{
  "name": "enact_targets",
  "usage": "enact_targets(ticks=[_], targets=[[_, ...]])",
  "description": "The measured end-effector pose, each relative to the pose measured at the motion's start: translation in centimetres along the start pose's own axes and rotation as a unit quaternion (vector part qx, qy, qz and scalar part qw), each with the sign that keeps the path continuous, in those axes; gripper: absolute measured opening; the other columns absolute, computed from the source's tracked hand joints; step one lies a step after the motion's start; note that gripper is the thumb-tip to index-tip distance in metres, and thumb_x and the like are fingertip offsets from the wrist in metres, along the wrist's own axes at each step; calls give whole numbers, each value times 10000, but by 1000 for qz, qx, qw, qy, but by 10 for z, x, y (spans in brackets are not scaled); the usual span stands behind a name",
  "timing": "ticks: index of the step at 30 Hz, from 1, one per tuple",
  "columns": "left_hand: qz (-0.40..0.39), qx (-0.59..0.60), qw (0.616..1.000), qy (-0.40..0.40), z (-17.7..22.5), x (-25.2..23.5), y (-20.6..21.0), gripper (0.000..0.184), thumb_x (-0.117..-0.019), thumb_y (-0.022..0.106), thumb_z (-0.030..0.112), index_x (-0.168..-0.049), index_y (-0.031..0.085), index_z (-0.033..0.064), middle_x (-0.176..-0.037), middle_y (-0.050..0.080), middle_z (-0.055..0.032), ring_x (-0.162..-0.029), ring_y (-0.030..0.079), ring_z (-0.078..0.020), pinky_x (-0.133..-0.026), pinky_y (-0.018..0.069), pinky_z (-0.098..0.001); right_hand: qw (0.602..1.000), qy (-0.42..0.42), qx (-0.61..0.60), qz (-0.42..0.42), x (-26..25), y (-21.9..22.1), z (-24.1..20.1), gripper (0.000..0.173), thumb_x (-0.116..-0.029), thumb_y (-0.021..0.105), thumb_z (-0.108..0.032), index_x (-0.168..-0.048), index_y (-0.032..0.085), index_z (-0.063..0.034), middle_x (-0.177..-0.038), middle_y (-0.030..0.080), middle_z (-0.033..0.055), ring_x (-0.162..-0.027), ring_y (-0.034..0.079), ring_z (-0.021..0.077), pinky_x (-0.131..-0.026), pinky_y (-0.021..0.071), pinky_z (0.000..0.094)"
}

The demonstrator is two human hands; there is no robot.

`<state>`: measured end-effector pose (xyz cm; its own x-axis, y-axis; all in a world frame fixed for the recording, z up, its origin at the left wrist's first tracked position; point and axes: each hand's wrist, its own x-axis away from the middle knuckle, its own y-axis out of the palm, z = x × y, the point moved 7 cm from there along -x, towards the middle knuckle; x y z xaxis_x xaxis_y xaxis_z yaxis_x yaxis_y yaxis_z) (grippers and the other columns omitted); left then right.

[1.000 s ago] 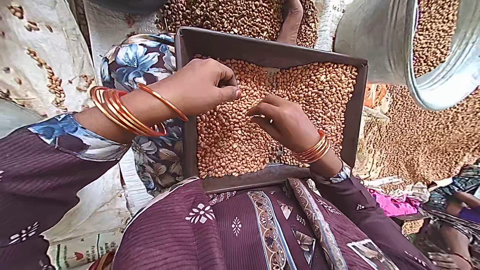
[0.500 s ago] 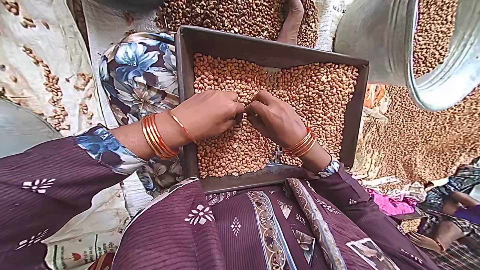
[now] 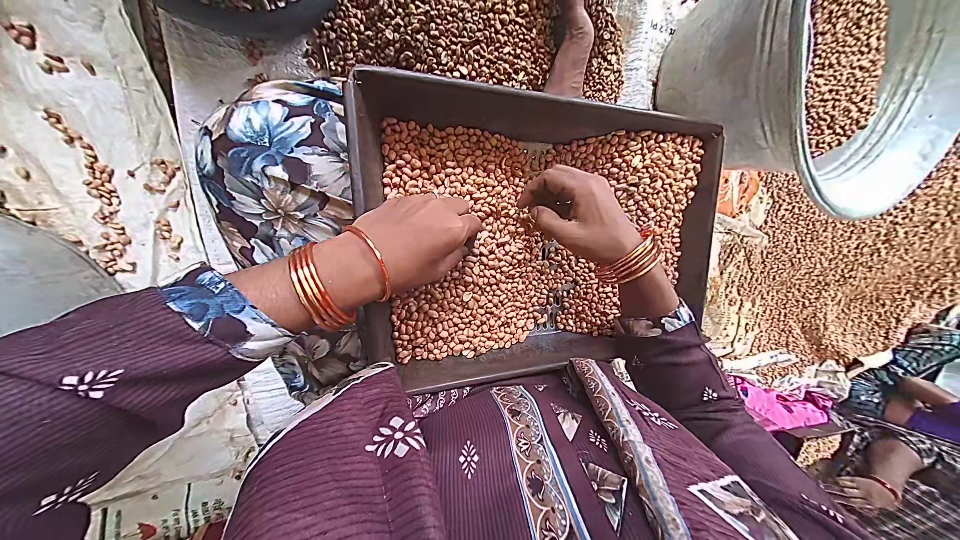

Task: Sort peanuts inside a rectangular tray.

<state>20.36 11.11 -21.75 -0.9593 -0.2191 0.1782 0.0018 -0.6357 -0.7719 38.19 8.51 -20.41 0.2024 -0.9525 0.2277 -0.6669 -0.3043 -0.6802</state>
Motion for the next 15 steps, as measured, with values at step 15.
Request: enact_targets(ticks=[15], targets=[[1,-12,1000,-13,2,0,2,242,-1054,563,255,-1038,683,46,-962,637,-125,-891,677,-314,-733,550,-477,999,-16,49,15,-23,0,-13,129,-928,585,-87,-999,685,-47,-857,671,53,-718,626,96,-663,523,272]])
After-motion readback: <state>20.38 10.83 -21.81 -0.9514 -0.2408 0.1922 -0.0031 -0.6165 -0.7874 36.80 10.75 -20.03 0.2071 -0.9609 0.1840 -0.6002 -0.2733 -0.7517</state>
